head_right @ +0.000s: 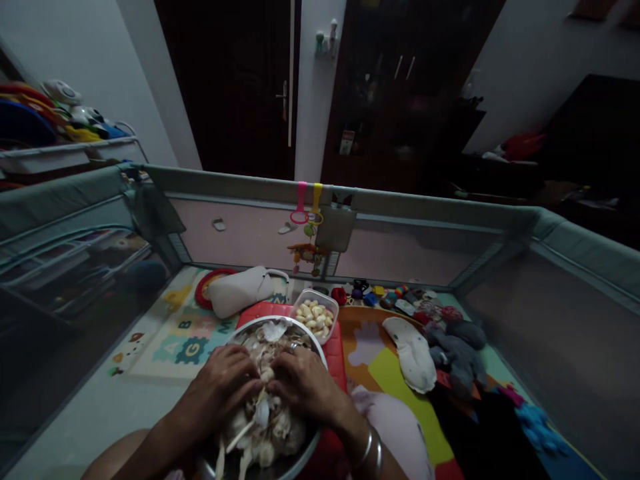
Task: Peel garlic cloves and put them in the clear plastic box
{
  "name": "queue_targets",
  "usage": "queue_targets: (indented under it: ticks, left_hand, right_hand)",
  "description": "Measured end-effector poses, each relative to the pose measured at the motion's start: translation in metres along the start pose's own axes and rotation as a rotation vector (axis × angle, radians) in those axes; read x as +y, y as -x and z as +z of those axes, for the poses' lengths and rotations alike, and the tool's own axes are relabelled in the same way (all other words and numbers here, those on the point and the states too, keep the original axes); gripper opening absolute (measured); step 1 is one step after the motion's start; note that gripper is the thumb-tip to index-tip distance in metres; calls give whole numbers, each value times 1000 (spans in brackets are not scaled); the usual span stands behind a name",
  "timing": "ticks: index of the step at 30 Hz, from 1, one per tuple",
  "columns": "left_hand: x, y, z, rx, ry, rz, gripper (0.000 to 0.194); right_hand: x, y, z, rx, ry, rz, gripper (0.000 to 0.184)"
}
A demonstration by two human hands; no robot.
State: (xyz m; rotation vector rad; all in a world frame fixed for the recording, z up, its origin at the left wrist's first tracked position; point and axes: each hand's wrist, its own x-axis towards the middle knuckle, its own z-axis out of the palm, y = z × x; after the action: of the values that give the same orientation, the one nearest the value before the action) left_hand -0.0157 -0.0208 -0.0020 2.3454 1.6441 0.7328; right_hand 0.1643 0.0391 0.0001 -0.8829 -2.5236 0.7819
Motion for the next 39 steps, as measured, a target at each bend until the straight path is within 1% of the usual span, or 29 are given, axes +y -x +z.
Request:
queue_targets:
  ticks: [4,9,13,16,20,23,26,29,33,35,39]
  left_hand:
    - [-3,-2,0,3,20,17,7]
    - [-6,-2,1,47,37,19,10]
    - [-4,-2,0,73,43,10,12]
    - [-2,-3,-2,110,62,4,13]
    - [-1,-5,-4,162,88,-18,12]
    - [-3,-4,-3,211,87,-51,22]
    - [-2,-4,-2,235,89,-38,32]
    - [4,-6,-4,192,91,5,34]
    - [10,-9,-4,122,110,64,35]
    - [10,-11,-1,125,121,87,32]
    - [11,-13,2,164,114,106,21]
  right_hand:
    - [1,0,-4,43,-110,5,11]
    - [9,2,-13,138,-356,47,12]
    - [17,3,-16,149,-600,135,14]
    - [22,3,-15,138,-697,178,17]
    - [24,3,-13,148,-678,180,19]
    - [25,4,-15,154,-619,159,17]
    - [24,5,-17,159,-546,126,16]
    - [20,5,-17,168,-508,69,18]
    - [14,6,-16,190,-533,23,23]
    - [13,7,-15,183,-545,16,22]
    - [13,7,-13,158,-602,4,20]
